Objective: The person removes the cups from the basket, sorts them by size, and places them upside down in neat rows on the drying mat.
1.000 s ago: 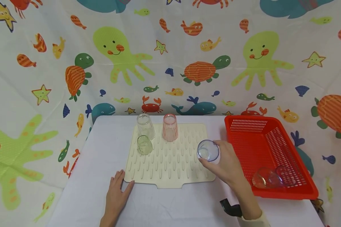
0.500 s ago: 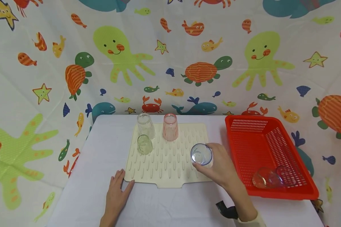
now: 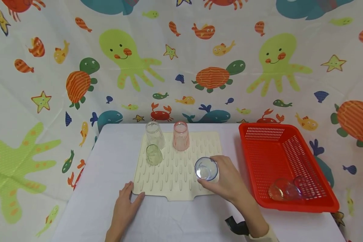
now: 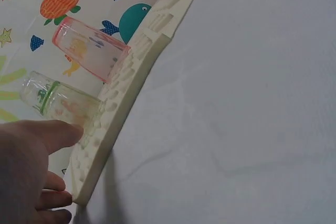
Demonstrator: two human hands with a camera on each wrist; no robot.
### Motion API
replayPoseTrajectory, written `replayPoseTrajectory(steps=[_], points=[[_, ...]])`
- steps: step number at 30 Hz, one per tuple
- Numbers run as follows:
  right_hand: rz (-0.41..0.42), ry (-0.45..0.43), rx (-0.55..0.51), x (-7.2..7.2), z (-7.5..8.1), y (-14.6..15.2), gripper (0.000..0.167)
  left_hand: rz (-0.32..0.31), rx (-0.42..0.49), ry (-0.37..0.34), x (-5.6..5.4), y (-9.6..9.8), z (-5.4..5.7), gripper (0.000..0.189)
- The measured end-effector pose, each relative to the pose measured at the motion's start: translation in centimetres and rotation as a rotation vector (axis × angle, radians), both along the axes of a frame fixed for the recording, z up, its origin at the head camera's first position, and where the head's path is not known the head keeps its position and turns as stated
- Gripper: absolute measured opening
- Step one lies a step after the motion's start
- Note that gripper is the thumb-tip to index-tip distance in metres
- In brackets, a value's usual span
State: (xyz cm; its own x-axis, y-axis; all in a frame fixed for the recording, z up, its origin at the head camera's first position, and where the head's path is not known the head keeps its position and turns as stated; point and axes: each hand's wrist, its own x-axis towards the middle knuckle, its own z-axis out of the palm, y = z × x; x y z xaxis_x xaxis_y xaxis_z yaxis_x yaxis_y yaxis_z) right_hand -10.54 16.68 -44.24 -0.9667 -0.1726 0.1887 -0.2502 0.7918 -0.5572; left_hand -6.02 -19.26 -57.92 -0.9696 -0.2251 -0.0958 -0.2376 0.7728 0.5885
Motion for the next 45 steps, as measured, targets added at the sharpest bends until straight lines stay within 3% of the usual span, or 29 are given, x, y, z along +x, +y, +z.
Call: replayPoseTrajectory(steps=[6,16,28,38,45], points=[[0.029,0.018,0.007,0.3,0.1,-0.5,0.079,-0.057,0.043,0.029,0.1,1.2,2.2,0.078],[0.095,0.002,-0.006,0.8,0.4,-1.4,0.08,-0.268,0.198,0.127,0.3,4.2,5.5,0.065],[0.222,0.004,-0.005,1.2,0.4,-3.0,0.078,-0.486,0.409,0.173,-0.7,6.8,8.1,0.062],[0.321,0.035,-0.018,1.3,0.5,-3.5,0.075,-0.661,0.483,0.284,-1.5,7.7,9.6,0.066],[0.386,0.044,-0.02,1.4,0.5,-3.5,0.072,-0.749,0.53,0.293,-1.8,7.8,10.2,0.068]])
